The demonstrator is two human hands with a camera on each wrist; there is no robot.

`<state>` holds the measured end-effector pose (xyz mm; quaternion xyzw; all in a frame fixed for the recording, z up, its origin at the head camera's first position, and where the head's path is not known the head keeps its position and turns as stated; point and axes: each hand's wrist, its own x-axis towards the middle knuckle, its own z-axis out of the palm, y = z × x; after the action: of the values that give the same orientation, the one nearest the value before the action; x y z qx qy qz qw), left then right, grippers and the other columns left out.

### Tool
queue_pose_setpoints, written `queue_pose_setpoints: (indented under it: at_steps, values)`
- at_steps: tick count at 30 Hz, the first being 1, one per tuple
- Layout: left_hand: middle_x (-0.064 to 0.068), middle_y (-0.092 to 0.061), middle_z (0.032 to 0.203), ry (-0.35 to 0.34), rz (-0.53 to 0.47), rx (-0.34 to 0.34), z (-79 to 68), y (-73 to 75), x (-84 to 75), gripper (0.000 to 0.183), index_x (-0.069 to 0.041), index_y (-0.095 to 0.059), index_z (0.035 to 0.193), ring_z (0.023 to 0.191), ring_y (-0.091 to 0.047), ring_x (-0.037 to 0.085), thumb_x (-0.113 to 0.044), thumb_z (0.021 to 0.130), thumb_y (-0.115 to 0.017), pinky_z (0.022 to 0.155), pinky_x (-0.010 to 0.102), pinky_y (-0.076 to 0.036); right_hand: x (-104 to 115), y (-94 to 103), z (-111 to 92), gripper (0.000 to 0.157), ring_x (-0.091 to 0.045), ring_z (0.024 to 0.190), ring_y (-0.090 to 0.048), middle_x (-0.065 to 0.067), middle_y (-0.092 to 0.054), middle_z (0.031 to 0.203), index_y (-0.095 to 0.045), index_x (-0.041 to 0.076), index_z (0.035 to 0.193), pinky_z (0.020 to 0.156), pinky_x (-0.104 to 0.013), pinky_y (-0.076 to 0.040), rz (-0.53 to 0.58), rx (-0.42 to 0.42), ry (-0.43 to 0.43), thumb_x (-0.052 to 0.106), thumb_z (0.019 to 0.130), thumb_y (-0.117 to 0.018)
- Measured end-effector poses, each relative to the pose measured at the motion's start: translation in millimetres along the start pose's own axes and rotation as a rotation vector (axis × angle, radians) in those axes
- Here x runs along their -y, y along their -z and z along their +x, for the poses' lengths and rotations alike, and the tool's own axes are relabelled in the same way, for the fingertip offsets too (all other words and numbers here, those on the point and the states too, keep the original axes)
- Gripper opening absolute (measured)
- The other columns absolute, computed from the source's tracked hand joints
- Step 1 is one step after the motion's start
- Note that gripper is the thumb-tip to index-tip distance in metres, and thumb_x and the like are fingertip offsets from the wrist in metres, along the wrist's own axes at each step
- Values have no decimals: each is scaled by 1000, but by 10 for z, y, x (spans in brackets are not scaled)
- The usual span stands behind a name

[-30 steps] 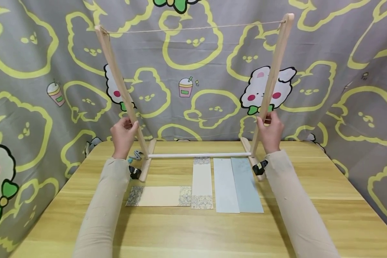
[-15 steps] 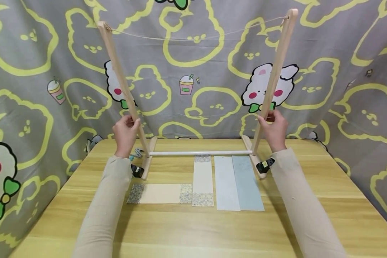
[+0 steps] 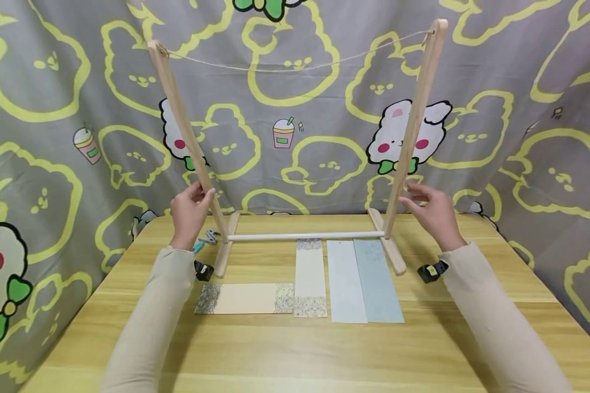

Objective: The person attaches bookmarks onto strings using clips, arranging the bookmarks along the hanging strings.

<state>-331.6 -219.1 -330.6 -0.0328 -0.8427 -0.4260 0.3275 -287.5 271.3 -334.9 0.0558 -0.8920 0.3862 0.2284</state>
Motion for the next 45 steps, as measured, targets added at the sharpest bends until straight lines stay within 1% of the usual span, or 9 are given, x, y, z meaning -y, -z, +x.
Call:
queue_pose_setpoints:
  at_steps: [3,7,13,19,26,29,33,38,45]
  values:
    - [14,-69,106,-4,30,49,-61,40,26,36,-4,-63,121,93,-67,25,-26,92,-63,76,40,-55,-16,4,-128,46,-37,99,-62,-25,-61,118,-57,-3,125,78,-49,-52,-14,30,9,27,91,-63]
    - [17,-65,115,-18,47,106,-146,104,86,45,-1,-56,129,99,-66,28,-24,92,-63,79,41,-54,-42,-7,-282,45,-39,99,-62,-24,-63,113,-59,-2,123,76,-51,-53,-21,79,5,31,92,-62]
    - [21,-59,124,-14,56,174,-229,251,206,56,1,-46,136,107,-61,33,-26,90,-65,83,45,-52,-77,6,-434,39,-30,96,-62,-19,-66,109,-63,0,116,71,-24,-52,-9,122,23,32,93,-60]
    - [22,-56,127,-11,119,234,-325,413,364,59,2,-43,139,112,-57,37,-26,91,-64,89,50,-48,-111,38,-554,43,6,91,-54,-13,-65,115,-62,6,120,73,-14,-46,31,226,-58,40,93,-57]
    - [24,-55,127,8,192,302,-391,567,498,58,3,-44,137,112,-56,40,-27,92,-63,90,53,-47,-121,11,-700,52,-26,110,-57,-14,-61,123,-56,6,128,84,-30,-48,58,340,-145,46,94,-52]
    - [26,-55,127,19,197,344,-375,604,523,58,5,-45,136,112,-55,43,-29,92,-62,89,55,-47,-130,-21,-758,51,-15,105,-59,-15,-61,123,-57,5,127,81,-27,-49,60,347,-153,44,94,-53]
    - [26,-53,129,64,205,436,-368,642,560,61,4,-42,138,114,-53,44,-32,93,-61,89,54,-47,-143,-66,-828,52,4,95,-57,-18,-60,123,-55,1,128,78,-21,-50,138,377,-196,40,94,-56]
    - [25,-50,133,165,163,557,-434,677,646,63,2,-38,141,120,-48,42,-34,94,-59,91,53,-46,-184,-141,-942,53,-5,96,-62,-20,-59,123,-53,-2,130,81,-24,-51,228,409,-270,37,94,-58]
    - [26,-48,134,267,46,633,-558,688,772,62,4,-36,141,120,-48,40,-31,95,-57,98,51,-42,-229,-352,-1102,52,2,96,-58,-21,-59,124,-51,-3,130,79,-16,-48,260,400,-278,31,92,-62]
